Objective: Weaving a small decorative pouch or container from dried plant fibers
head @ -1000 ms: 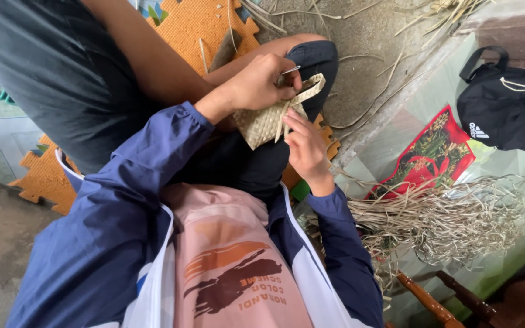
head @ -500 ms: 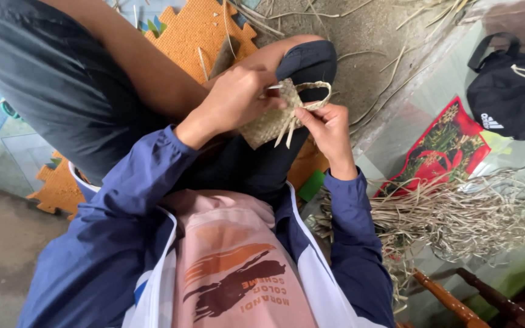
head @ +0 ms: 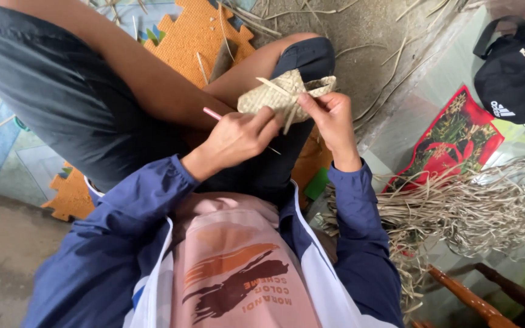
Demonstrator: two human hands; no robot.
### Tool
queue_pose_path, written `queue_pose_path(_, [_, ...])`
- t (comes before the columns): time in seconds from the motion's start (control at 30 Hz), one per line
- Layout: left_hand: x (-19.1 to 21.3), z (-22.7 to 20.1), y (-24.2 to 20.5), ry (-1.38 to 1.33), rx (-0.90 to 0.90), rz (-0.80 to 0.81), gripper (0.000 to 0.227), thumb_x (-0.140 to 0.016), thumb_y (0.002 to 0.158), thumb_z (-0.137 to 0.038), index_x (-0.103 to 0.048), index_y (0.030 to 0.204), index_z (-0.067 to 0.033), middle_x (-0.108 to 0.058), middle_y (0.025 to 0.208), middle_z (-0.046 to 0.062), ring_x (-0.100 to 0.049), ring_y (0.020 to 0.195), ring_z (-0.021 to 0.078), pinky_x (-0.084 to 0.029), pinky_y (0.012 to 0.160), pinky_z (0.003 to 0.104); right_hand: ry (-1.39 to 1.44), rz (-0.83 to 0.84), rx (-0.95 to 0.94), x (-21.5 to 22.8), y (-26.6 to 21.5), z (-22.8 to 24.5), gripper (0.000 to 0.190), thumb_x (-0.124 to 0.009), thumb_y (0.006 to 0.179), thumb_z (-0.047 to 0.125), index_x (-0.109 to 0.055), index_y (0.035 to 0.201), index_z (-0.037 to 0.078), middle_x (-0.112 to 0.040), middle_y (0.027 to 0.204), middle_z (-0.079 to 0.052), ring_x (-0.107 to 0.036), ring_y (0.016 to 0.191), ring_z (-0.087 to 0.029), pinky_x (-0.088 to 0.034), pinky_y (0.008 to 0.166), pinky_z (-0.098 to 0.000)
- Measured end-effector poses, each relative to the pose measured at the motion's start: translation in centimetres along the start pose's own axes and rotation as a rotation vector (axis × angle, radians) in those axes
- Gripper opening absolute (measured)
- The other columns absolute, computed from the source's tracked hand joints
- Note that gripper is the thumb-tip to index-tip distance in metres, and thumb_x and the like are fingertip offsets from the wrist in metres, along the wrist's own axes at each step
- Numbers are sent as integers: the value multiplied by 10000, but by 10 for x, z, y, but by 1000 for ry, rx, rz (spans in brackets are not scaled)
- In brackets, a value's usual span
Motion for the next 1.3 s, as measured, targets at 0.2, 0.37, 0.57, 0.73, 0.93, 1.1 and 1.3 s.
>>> queue_pose_path(0.2, [23, 0, 8, -17, -25, -171, 142, -541, 1037, -111, -666, 977, -81, -498, 838, 33, -554, 542, 159, -453, 512, 250, 39, 144, -16, -9, -1, -3, 178, -832, 900, 96, -772, 1018, -22, -763, 918, -41, -625, 877, -40, -577, 820, -247])
queue_pose_path(0.37, [23, -8, 8, -3, -77, -209, 177, -577, 1007, -93, -650, 847, -109, -534, 820, 35, -520, 540, 159, -424, 499, 261, 104, 75, 15, -4, -1, -11, 278, -795, 920, 35, -718, 1156, -91, -768, 1014, -121, -669, 955, -95, -596, 892, -306])
queue_pose_path(0.57, [11, -8, 11, -3, -64, -151, 184, -613, 965, -125, -600, 785, -163, -521, 815, 0, -522, 529, 142, -427, 499, 270, 90, 76, 10, -2, 0, -12, 269, -819, 919, 100, -745, 1126, -56, -766, 955, -101, -647, 939, -76, -594, 887, -310])
queue_pose_path(0.73, [21, 18, 29, -247, 158, -70, 292, -702, 970, -385, -579, 839, -156, -544, 898, -16, -646, 603, 210, -525, 550, 318, 60, 27, 13, 7, 4, -30, 171, -819, 935, 120, -776, 1036, -12, -768, 875, -88, -634, 879, -62, -588, 815, -280])
queue_pose_path(0.93, [-28, 71, 6, -565, 616, 163, 278, -816, 908, -319, -645, 925, -101, -604, 867, 72, -698, 729, 451, -563, 637, 546, 73, 4, 1, 4, 1, -22, 131, -840, 909, 110, -790, 989, 19, -748, 769, -41, -622, 764, -22, -575, 722, -216])
queue_pose_path(1.1, [-41, 75, -1, -681, 663, 195, 216, -858, 842, -221, -658, 806, -146, -622, 761, 30, -696, 667, 381, -548, 568, 472, 52, 15, -6, 0, -1, -18, 131, -853, 893, 101, -787, 964, 13, -744, 744, -48, -616, 741, -16, -577, 697, -221])
queue_pose_path(1.3, [-51, 81, -8, -923, 709, 214, 159, -863, 805, -142, -707, 781, -129, -602, 735, 11, -617, 609, 208, -486, 569, 335, 72, 41, -16, -5, 1, -24, 167, -876, 864, 81, -766, 964, 6, -745, 747, -53, -621, 714, -14, -552, 649, -182])
Point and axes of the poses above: each hand's wrist, its own y-axis towards the middle knuckle, its own x-axis out of the back of the hand, z = x × y, the point moved 10 cm from there along y, towards the middle knuckle
